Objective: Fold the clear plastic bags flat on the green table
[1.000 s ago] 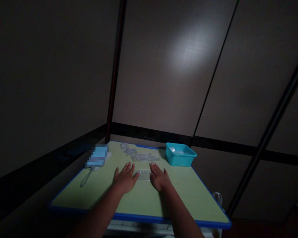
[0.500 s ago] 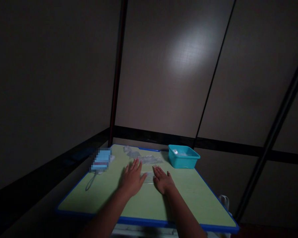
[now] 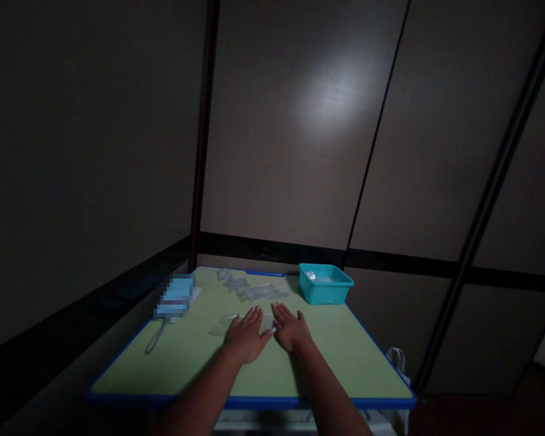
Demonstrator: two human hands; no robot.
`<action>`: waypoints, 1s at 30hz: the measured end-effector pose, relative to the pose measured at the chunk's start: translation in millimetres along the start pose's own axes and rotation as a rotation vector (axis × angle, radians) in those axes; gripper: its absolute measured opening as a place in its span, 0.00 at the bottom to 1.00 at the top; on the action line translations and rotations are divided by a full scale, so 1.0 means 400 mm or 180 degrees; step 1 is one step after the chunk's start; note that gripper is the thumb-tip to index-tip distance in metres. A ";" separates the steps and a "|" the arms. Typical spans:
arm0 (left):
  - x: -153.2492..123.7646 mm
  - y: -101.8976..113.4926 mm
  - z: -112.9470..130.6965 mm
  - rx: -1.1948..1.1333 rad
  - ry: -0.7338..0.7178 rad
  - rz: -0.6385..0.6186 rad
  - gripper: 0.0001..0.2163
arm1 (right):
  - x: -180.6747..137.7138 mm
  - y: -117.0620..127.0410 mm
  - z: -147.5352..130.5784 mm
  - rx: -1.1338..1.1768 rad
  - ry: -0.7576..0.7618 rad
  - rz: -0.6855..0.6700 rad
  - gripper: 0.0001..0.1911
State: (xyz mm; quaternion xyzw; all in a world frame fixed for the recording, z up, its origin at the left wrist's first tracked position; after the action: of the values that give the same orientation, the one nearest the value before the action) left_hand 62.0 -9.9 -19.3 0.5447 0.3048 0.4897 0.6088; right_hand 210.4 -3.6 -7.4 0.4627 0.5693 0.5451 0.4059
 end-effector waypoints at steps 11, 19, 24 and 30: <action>-0.028 0.031 -0.130 0.0193 0.0529 0.0062 0.31 | -0.006 -0.006 0.026 0.0102 -0.0790 0.0251 0.27; -0.037 0.042 -0.157 0.0307 0.0802 0.0226 0.30 | 0.003 -0.022 0.052 0.0366 -0.1231 0.0535 0.27; -0.040 0.091 -0.158 0.0293 0.0664 0.1519 0.23 | -0.013 0.011 0.128 0.2409 -0.1061 0.1892 0.27; -0.041 0.120 -0.168 -0.0431 0.0111 0.2045 0.15 | -0.064 0.014 0.250 0.5654 -0.0853 0.3017 0.18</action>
State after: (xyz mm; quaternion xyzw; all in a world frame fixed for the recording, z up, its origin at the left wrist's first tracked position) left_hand -16.8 -4.2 9.4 0.5628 0.0945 0.6851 0.4527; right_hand 313.9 -4.1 -10.6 0.8323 0.4763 -0.0266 -0.2823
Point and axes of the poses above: each hand's wrist, its own x-axis towards the middle knuckle, its own y-axis out of the back of the hand, z = x × y, the point moved 2 cm from there along x, towards the middle knuckle, and after that the axes turned 1 degree about -x, right-handed, at the moved point
